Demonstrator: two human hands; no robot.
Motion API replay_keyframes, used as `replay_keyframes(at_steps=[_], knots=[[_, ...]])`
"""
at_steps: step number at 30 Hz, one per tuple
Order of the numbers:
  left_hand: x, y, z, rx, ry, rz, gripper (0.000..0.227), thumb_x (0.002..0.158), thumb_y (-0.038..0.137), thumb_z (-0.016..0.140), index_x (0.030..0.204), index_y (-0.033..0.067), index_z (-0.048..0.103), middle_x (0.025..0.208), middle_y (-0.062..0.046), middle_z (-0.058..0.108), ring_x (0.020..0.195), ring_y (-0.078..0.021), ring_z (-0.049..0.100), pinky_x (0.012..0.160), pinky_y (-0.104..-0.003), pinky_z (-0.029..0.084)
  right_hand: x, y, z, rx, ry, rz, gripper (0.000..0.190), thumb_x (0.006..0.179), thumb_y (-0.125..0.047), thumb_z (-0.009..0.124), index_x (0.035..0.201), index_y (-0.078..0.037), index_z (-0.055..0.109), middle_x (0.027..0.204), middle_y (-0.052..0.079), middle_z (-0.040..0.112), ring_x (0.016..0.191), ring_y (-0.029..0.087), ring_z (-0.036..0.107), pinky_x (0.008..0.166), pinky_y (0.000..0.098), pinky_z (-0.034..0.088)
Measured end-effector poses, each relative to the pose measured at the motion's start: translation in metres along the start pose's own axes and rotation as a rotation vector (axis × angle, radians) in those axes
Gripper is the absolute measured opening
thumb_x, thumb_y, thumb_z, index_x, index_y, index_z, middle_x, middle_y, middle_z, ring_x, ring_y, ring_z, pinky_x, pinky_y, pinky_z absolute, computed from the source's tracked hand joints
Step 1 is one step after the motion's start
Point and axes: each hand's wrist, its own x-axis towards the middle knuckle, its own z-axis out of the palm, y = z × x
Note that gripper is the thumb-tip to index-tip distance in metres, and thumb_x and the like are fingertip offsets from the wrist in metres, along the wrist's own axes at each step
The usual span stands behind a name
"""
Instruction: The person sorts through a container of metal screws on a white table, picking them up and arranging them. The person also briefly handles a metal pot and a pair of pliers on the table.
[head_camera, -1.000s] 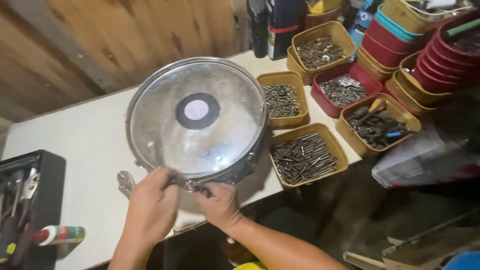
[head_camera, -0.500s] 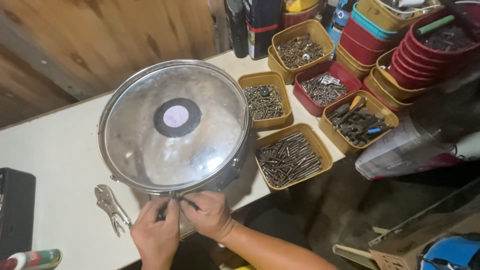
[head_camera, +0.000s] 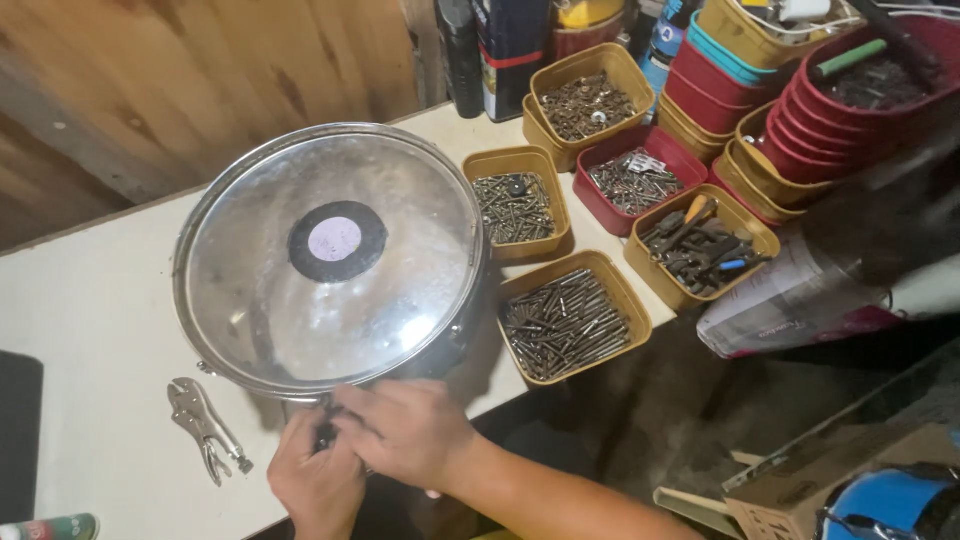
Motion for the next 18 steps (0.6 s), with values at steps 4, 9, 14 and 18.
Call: replay_keyframes(at_steps=[4,9,14,18], knots=[[0.0,0.012,-0.003,-0.012,0.051,0.009,0.014,0.087,0.011,0.073,0.076,0.011,0.065,0.07,0.0,0.054,0.07,-0.0116,0.05,0.069,-0.026,0.04,0.012,-0.001,-0.005,-0.221,-0.13,-0.113,0.019,0.101,-0.028,0.068,0.116,-0.016,0.07,0.074,-0.001,0.055,0.061,0.02,0.059,0.056,0.0326,0.048],[0.0,0.026,-0.001,0.001,0.14,0.022,0.015,0.085,0.006,0.072,0.073,0.0085,0.065,0.064,0.0,0.048,0.064,-0.0112,0.043,0.062,-0.026,0.035,0.009,0.001,0.003,-0.143,-0.141,-0.131,0.02,0.096,-0.022,0.067,0.114,-0.013,0.073,0.075,0.0,0.056,0.062,0.024,0.061,0.054,0.0386,0.047],[-0.001,0.019,0.004,0.051,0.191,0.064,0.014,0.085,0.004,0.073,0.074,0.0078,0.065,0.064,-0.002,0.046,0.063,-0.0136,0.041,0.062,-0.028,0.034,0.019,-0.007,0.002,-0.139,-0.212,-0.093,0.016,0.098,-0.021,0.062,0.107,-0.012,0.069,0.075,0.002,0.056,0.062,0.027,0.062,0.053,0.0411,0.047],[0.003,0.039,0.003,0.023,0.202,0.0,0.027,0.086,0.0,0.066,0.063,0.0081,0.054,0.059,0.001,0.035,0.062,-0.01,0.031,0.058,-0.028,0.024,0.02,-0.006,0.012,-0.23,-0.427,-0.044,0.027,0.086,-0.021,0.063,0.111,-0.014,0.065,0.083,0.002,0.062,0.062,0.03,0.064,0.05,0.0451,0.048]])
